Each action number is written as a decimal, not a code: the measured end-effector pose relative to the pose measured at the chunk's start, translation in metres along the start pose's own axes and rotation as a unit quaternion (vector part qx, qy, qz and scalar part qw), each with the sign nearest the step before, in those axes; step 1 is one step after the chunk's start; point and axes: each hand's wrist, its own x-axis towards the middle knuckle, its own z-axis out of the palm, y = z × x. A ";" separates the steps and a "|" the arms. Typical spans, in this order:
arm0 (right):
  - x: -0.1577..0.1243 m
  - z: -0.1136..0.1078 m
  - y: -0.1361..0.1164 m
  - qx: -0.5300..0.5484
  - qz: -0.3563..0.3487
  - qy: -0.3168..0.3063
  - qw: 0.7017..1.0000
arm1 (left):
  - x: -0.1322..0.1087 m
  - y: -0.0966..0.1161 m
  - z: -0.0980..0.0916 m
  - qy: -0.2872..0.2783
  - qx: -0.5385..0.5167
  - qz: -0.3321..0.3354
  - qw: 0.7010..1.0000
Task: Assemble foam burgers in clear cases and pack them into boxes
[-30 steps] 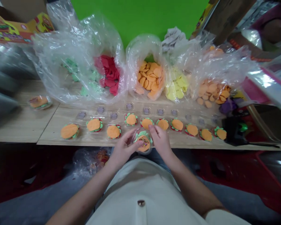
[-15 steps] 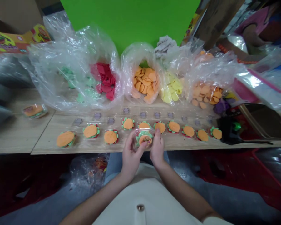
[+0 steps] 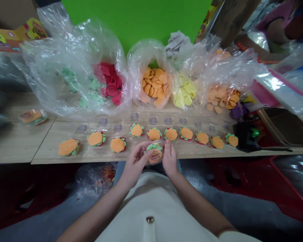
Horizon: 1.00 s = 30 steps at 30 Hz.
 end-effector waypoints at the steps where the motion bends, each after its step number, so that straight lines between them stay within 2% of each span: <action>1: 0.001 -0.003 -0.003 -0.024 -0.017 -0.021 0.999 | -0.001 0.000 -0.003 -0.004 0.017 -0.007 1.000; 5: 0.017 -0.011 -0.018 -0.061 -0.056 -0.140 0.987 | -0.002 0.005 -0.010 -0.047 0.060 -0.045 0.996; 7: 0.023 -0.012 -0.020 -0.043 -0.056 -0.163 0.984 | -0.004 0.007 -0.010 -0.070 0.012 -0.068 0.995; 9: 0.023 -0.012 -0.015 -0.017 -0.034 -0.128 0.991 | -0.008 0.004 -0.008 -0.071 -0.084 -0.091 0.990; 11: 0.016 -0.012 -0.005 0.003 0.004 -0.067 0.998 | -0.015 -0.006 -0.007 -0.014 -0.164 -0.099 0.981; 13: 0.004 -0.014 0.007 -0.006 0.035 -0.024 0.999 | -0.021 -0.019 -0.010 0.060 -0.176 -0.100 0.977; 15: -0.008 -0.017 0.015 -0.062 0.035 -0.038 0.997 | -0.026 -0.029 -0.017 0.090 -0.138 -0.109 0.980; 17: -0.017 -0.021 0.017 -0.134 0.002 -0.098 0.986 | -0.027 -0.032 -0.027 0.069 -0.082 -0.123 0.987; 19: -0.022 -0.022 0.016 -0.175 -0.036 -0.179 0.967 | -0.027 -0.031 -0.037 0.024 -0.028 -0.140 0.989; 21: -0.024 -0.021 0.015 -0.181 -0.056 -0.251 0.949 | -0.026 -0.029 -0.044 -0.024 0.010 -0.159 0.987; 23: -0.026 -0.018 0.016 -0.180 -0.069 -0.298 0.935 | -0.027 -0.029 -0.048 -0.050 0.041 -0.165 0.984; 25: -0.031 -0.017 0.020 -0.185 -0.084 -0.310 0.929 | -0.028 -0.032 -0.049 -0.057 0.075 -0.154 0.984; 28: -0.040 -0.021 0.025 -0.193 -0.097 -0.292 0.932 | -0.033 -0.035 -0.046 -0.074 0.119 -0.126 0.982; 30: -0.046 -0.026 0.025 -0.194 -0.102 -0.284 0.934 | -0.037 -0.038 -0.044 -0.086 0.110 -0.124 0.982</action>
